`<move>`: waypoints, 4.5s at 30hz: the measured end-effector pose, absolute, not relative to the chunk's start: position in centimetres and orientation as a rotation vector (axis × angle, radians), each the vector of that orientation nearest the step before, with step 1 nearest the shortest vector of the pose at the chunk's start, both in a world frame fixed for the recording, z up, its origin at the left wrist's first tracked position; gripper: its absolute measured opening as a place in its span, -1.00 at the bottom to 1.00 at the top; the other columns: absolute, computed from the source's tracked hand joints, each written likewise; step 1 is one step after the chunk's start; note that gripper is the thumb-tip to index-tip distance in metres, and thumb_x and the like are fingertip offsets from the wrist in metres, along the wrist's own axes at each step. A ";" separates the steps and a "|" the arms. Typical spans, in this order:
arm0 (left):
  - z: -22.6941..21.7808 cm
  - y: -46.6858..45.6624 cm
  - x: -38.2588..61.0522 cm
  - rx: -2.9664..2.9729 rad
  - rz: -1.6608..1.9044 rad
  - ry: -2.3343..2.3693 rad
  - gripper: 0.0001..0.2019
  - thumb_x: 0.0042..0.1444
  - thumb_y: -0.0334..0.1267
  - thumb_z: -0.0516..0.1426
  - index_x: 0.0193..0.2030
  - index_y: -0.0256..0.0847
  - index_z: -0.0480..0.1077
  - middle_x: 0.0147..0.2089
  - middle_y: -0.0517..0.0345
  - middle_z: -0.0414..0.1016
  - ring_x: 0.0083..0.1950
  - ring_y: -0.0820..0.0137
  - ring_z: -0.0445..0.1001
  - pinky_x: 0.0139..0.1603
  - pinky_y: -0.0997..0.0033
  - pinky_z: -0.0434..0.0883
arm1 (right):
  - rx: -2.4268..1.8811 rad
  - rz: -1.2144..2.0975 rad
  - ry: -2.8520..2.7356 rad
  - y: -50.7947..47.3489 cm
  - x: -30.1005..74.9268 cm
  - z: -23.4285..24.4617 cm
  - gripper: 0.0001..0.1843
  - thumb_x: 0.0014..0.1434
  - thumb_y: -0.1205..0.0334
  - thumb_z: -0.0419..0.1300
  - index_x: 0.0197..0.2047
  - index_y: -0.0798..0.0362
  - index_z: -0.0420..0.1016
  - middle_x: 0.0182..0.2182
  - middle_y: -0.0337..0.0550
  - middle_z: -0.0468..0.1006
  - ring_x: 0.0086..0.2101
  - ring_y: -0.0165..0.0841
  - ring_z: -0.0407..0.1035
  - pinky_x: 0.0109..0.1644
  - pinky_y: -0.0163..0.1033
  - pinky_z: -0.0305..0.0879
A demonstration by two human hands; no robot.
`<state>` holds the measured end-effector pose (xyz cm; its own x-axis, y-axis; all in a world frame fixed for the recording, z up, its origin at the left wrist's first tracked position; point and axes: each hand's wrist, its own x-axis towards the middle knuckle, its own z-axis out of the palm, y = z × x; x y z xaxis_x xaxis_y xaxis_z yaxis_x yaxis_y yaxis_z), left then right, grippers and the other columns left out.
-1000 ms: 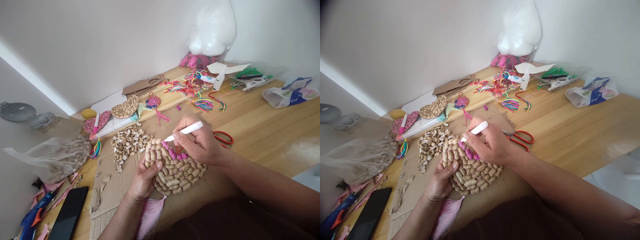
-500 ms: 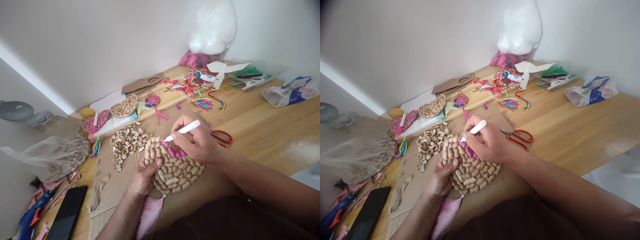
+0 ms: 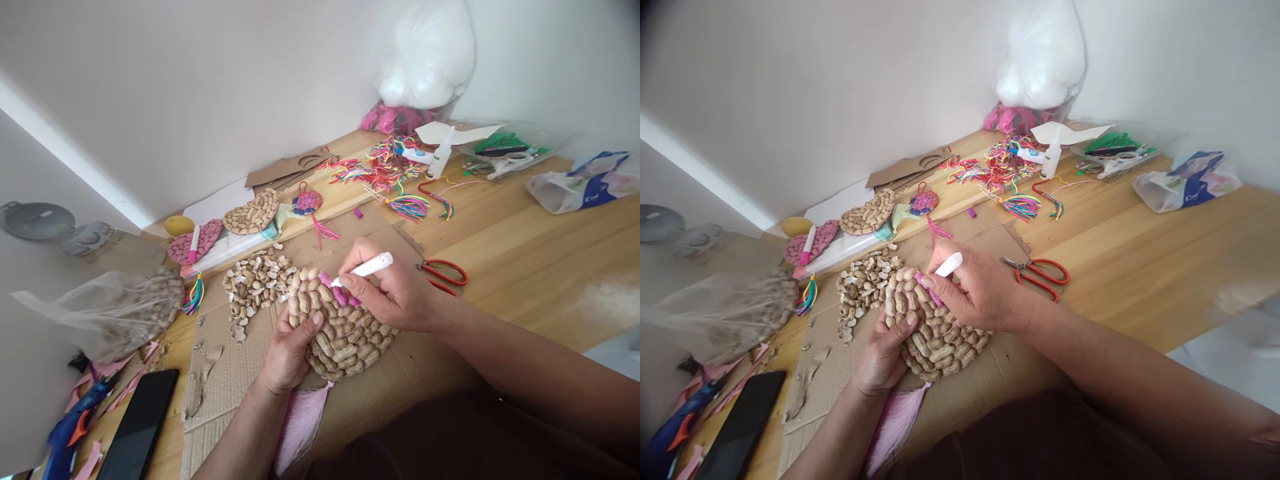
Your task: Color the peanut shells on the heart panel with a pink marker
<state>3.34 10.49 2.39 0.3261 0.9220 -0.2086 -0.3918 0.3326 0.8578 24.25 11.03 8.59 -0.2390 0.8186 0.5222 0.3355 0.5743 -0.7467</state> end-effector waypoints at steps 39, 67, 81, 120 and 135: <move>2.6 10.2 3.4 0.768 0.999 0.807 -0.52 0.03 -0.26 0.39 0.12 -0.11 0.49 0.07 -0.01 0.65 0.11 0.04 0.61 0.24 -0.02 0.48 | -1.007 0.499 -1.712 11.0 24.4 8.2 -0.88 0.38 0.22 0.14 -0.25 0.03 0.39 -0.45 -0.26 0.44 -0.47 -0.40 0.29 -0.38 -0.27 0.20; 2.6 10.4 3.2 0.767 1.006 0.818 -0.44 -0.01 -0.25 0.41 0.17 -0.11 0.46 0.07 -0.04 0.66 0.11 0.01 0.62 0.21 -0.03 0.50 | -0.965 0.594 -1.695 11.1 24.4 8.4 -0.85 0.39 0.24 0.13 -0.26 0.06 0.38 -0.51 -0.29 0.40 -0.51 -0.43 0.26 -0.40 -0.29 0.17; 2.7 10.4 3.2 0.770 1.015 0.815 -0.43 -0.02 -0.27 0.42 0.17 -0.13 0.47 0.10 -0.08 0.64 0.13 -0.01 0.61 0.20 -0.03 0.51 | -0.966 0.656 -1.653 11.2 24.4 8.4 -0.84 0.40 0.23 0.12 -0.25 0.06 0.38 -0.52 -0.29 0.43 -0.54 -0.45 0.26 -0.46 -0.32 0.16; 2.3 10.7 3.0 0.742 1.062 0.878 -0.46 -0.01 -0.25 0.42 0.15 -0.10 0.49 0.10 -0.01 0.65 0.12 0.05 0.62 0.24 0.01 0.49 | -0.985 0.773 -1.748 11.0 24.6 8.6 -0.92 0.30 0.26 0.21 -0.25 0.06 0.40 -0.47 -0.30 0.45 -0.50 -0.45 0.28 -0.43 -0.31 0.15; 2.6 10.6 3.1 0.714 1.056 0.872 -0.46 -0.02 -0.25 0.42 0.14 -0.11 0.48 0.07 -0.02 0.66 0.14 0.01 0.61 0.24 -0.03 0.48 | -1.014 0.644 -1.766 11.0 24.3 8.6 -0.95 0.29 0.29 0.19 -0.24 0.06 0.42 -0.45 -0.27 0.50 -0.46 -0.43 0.34 -0.37 -0.30 0.19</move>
<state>3.13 10.63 2.56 0.2345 0.9376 -0.2566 -0.4293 0.3367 0.8380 24.29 10.97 8.57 -0.1892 0.8574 0.4785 0.3486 0.5142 -0.7836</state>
